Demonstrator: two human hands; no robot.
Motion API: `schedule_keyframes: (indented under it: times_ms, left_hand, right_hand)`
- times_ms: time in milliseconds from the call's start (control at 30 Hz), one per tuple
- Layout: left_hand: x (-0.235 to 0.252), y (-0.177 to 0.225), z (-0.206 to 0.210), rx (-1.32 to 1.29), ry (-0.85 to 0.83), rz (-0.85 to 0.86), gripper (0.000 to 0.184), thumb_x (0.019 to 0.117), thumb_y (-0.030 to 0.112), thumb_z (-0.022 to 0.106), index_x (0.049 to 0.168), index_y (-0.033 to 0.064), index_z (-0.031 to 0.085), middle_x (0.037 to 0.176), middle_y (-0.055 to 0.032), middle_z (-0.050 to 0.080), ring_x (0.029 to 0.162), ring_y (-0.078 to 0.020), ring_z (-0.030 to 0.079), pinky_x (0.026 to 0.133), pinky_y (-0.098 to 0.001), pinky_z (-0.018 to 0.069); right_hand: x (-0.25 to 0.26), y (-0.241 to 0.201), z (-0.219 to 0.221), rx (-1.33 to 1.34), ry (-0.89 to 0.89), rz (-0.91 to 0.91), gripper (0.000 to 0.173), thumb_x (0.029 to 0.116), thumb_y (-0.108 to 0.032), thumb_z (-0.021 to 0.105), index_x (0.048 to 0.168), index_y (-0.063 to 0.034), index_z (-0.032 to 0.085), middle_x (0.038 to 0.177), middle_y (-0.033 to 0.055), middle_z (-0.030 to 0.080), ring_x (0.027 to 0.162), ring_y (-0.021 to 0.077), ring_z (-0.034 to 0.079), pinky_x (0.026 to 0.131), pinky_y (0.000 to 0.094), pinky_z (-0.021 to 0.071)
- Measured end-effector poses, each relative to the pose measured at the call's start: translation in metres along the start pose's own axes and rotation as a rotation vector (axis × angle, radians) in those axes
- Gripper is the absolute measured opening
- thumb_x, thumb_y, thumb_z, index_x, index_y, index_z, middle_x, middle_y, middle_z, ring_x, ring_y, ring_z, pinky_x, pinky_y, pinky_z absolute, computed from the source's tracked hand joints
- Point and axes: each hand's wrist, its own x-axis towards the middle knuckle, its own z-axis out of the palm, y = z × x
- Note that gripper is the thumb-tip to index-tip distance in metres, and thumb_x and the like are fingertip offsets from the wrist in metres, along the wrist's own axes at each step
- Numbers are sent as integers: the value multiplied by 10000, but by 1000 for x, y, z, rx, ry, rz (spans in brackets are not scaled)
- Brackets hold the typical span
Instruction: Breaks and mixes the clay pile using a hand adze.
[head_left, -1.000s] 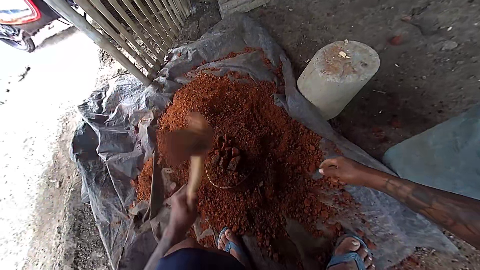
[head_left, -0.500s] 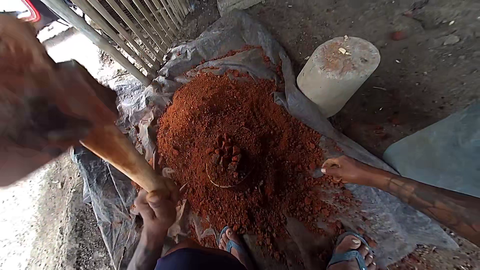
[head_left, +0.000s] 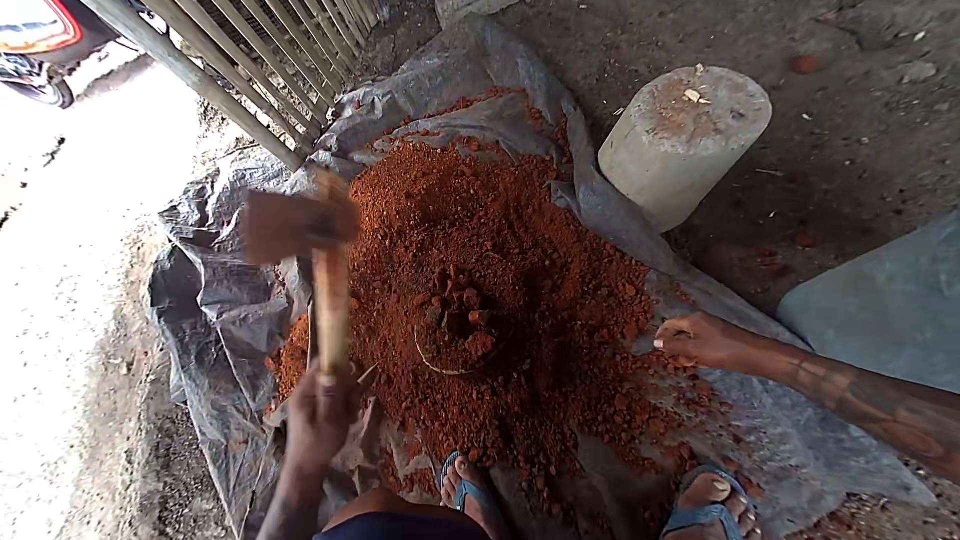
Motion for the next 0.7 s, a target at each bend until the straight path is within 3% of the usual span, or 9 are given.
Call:
schedule_keyframes:
  times_ms: [100,167,233,300,333,367,433,533,700]
  left_hand:
    - [26,44,-28,-349,-30,280,546,988,713,401,983,239,672,659,77,639,505,-65,596,463,-266,540]
    - [24,51,-25,-474,-86,270,548,951,757,419,989,271,670,687,93,615,551,-64,586,514,-265,531]
    - [4,26,9,-435,-6,90,573,884,831,427,853,312,667,607,132,580,493,-17,545,463,-231,486]
    - [-31,-36,49,-85,-24,-225,701,951,786,350,765,158,600,567,49,537,467,-82,516,446,-293,467]
    - [-42,-64,63,156,-209,-404,752,1043,644,251,841,27,631,641,-64,567,559,-200,563,558,-425,506]
    - [-44,-88,77,297,-394,-556,774,1064,602,173,889,11,641,702,-97,584,637,-246,593,645,-486,521]
    - [-28,-95,93,415,-600,-644,747,1080,565,159,894,31,647,738,-105,593,694,-270,610,692,-520,516]
    - [1,-46,77,399,-583,-506,691,1063,550,218,864,47,648,693,-65,575,642,-229,587,644,-490,507]
    - [40,35,15,29,-185,35,695,941,813,340,815,186,614,570,104,522,454,-15,490,421,-247,456]
  right_hand:
    - [4,-5,1,7,-5,18,296,1057,-243,599,1215,4,641,1018,204,672,812,274,666,803,464,564]
    - [4,-12,1,-6,-9,14,301,1057,-247,597,1224,1,639,1021,201,672,813,271,664,800,467,560]
    - [5,-18,1,-24,-16,13,308,1059,-245,594,1232,5,639,1012,206,666,808,271,651,791,461,550]
    - [7,-18,5,-41,-31,13,305,1059,-243,595,1226,9,640,996,205,660,794,267,644,780,454,550]
    - [9,-18,6,-47,-37,10,303,1058,-240,597,1221,12,642,1003,208,661,801,274,646,788,463,549]
    - [9,-17,6,-50,-41,5,307,1057,-238,597,1221,17,645,1024,219,664,819,290,649,803,480,548]
    - [8,-16,4,-73,-31,-7,313,1057,-251,595,1217,13,649,1039,226,666,838,301,652,815,494,543]
    - [7,-13,0,-59,-1,-14,308,1056,-245,597,1219,11,650,1037,223,669,845,304,656,818,504,543]
    - [9,3,1,-39,4,-1,302,1048,-227,612,1209,25,653,1034,237,679,853,318,675,835,516,555]
